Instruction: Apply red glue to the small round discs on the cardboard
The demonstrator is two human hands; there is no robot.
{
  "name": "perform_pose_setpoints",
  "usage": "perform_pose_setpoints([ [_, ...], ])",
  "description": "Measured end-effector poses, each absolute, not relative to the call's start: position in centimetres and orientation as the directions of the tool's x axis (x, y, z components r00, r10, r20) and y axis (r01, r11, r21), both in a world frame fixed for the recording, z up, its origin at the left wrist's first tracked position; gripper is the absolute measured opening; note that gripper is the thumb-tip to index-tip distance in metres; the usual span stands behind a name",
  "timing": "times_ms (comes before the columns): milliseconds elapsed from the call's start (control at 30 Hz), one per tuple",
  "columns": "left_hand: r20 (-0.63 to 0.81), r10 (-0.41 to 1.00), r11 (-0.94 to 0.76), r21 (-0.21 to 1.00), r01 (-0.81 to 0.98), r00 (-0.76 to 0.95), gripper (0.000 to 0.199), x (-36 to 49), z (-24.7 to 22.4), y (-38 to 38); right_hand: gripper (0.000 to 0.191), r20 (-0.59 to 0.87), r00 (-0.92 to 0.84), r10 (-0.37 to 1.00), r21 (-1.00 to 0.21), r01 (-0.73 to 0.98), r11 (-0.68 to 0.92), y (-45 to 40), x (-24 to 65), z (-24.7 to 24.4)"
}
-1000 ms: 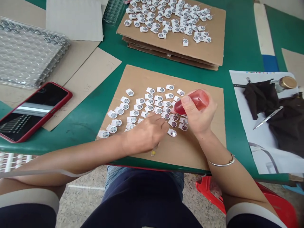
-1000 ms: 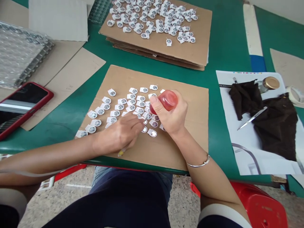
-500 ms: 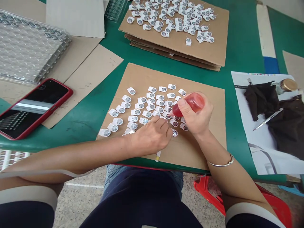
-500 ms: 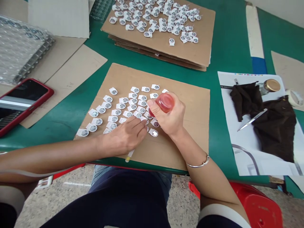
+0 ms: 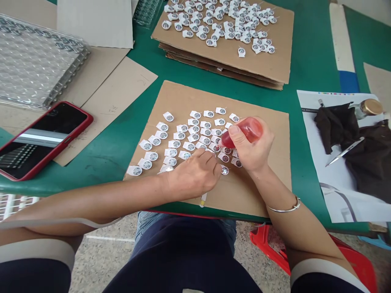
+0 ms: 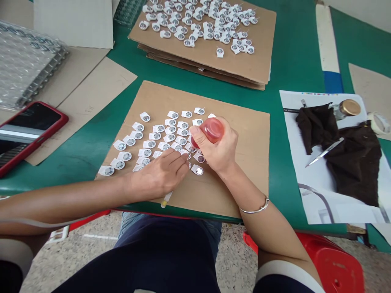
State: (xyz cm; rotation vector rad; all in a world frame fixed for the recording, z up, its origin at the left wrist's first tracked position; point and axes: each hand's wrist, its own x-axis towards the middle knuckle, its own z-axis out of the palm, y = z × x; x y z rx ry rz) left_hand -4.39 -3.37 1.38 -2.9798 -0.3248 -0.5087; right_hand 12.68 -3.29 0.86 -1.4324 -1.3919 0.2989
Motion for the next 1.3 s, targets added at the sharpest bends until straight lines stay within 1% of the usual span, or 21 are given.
perform_pose_setpoints([
  [200,0.334,0.19,-0.971,-0.073,0.226,0.923,0.021,-4.4,1.53,-3.36,0.031,0.461,0.295,0.837,-0.782,0.58,0.227,-3.21,12.66,0.86],
  [633,0.325,0.204,-0.971,-0.052,0.233,0.923,0.017,-4.57,1.3,-3.31,0.028,0.481,0.312,0.819,-0.78,0.578,0.238,-3.05,12.76,0.65],
  [1100,0.326,0.206,-0.973,-0.032,0.229,0.923,0.019,-4.64,1.34,-3.29,0.03,0.481,0.32,0.817,-0.775,0.591,0.225,-2.98,12.89,0.58],
  [1200,0.331,0.216,-0.973,-0.004,0.231,0.918,0.018,-4.64,1.36,-3.13,0.03,0.471,0.324,0.82,-0.781,0.585,0.218,-2.99,12.91,0.55],
  [1300,0.337,0.255,-0.967,0.07,0.246,0.906,0.017,-4.75,1.25,-2.83,0.03,0.476,0.321,0.819,-0.775,0.592,0.218,-3.02,12.97,0.59],
])
